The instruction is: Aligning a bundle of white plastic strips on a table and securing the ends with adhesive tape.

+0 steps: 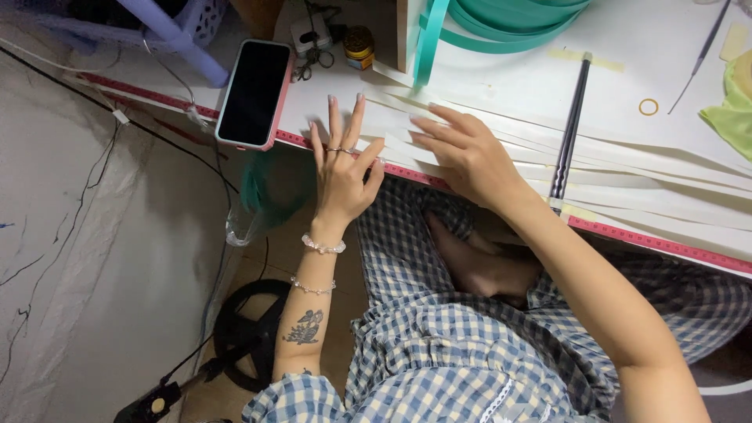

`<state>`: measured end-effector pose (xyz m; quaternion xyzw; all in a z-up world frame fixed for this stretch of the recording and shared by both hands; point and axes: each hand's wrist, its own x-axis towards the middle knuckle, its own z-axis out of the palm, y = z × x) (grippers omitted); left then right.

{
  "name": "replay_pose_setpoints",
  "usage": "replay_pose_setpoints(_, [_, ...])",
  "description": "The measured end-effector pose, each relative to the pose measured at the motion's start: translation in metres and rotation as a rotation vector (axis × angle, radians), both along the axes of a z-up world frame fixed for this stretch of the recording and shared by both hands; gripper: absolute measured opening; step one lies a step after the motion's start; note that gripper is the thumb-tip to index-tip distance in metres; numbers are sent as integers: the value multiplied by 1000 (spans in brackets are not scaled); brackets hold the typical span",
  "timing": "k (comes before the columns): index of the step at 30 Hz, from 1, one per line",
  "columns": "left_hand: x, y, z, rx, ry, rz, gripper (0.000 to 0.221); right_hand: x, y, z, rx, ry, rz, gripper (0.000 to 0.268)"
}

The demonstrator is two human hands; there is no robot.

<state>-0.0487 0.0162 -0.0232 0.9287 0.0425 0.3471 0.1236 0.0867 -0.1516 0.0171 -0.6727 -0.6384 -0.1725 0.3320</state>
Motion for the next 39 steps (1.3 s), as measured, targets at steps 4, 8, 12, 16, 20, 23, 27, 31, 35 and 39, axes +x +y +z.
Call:
replay_pose_setpoints(4, [1, 7, -12, 17, -9, 13, 28, 15, -7, -35, -196, -76, -60, 47])
replay_pose_setpoints(8, [-2, 12, -15, 33, -33, 16, 30, 14, -12, -38, -272, -125, -154, 42])
replay_pose_setpoints(12, [-2, 16, -20, 18, -35, 36, 34, 13, -19, -33, -303, -195, -262, 42])
replay_pose_setpoints(16, [-2, 18, -23, 27, -29, 42, 36, 20, -26, -43, -354, -54, -195, 48])
replay_pose_setpoints(20, [-1, 19, -26, 43, -24, 34, 36, 17, -24, -41, -381, 25, -156, 49])
replay_pose_setpoints(23, [-2, 17, -25, 35, -18, 41, 35, 14, -23, -40, -398, 57, -143, 50])
replay_pose_setpoints(27, [-2, 16, -25, 23, -19, 55, 35, 9, -23, -41, -432, 51, -169, 51])
replay_pose_setpoints(31, [-3, 13, -23, 51, -9, 76, 36, 5, -20, -40, -438, 37, -194, 51])
replay_pose_setpoints(35, [-2, 10, -23, 88, -16, 108, 37, 3, -20, -39, -450, 37, -203, 52])
replay_pose_setpoints(39, [1, 10, -23, 160, -15, 91, 39, 1, -19, -43, -458, 20, -203, 56])
